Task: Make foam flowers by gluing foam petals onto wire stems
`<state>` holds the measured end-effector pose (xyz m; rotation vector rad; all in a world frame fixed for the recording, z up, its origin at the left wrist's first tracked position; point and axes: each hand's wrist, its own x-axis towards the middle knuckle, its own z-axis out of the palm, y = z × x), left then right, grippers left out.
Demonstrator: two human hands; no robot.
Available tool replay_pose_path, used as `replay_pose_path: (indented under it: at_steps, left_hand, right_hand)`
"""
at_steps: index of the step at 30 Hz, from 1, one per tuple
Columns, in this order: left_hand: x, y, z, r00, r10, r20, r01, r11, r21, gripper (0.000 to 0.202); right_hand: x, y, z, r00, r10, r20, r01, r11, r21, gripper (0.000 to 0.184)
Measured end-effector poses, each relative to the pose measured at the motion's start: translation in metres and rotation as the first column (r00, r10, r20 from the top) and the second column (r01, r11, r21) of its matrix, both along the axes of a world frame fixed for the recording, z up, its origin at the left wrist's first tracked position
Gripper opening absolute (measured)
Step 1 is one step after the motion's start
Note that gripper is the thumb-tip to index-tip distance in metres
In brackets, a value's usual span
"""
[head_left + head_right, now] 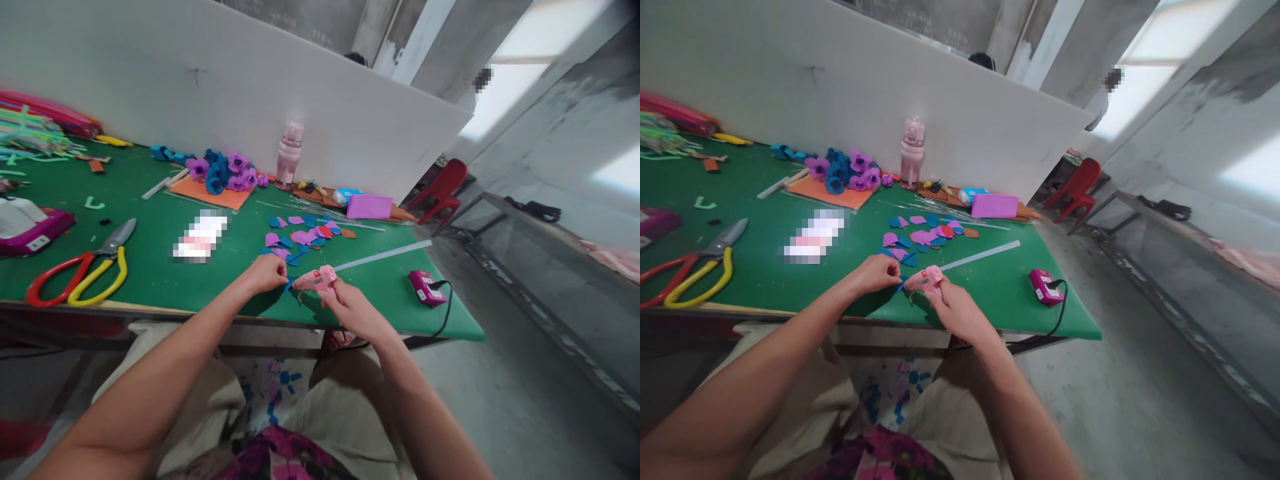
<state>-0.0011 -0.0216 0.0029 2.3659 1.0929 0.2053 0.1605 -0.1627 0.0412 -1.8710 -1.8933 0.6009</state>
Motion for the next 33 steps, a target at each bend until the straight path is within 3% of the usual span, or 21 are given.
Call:
replay_pose_path:
  at_steps: [33]
  left_hand:
    - [0.0001, -0.002, 0.0029, 1.0, 0.001, -0.015, 0.0, 1.0, 0.012, 0.008]
  right_hand:
    - [0.0046, 0.0, 0.0018, 0.999, -0.008, 0.033, 0.008, 1.0, -0.002, 0.031]
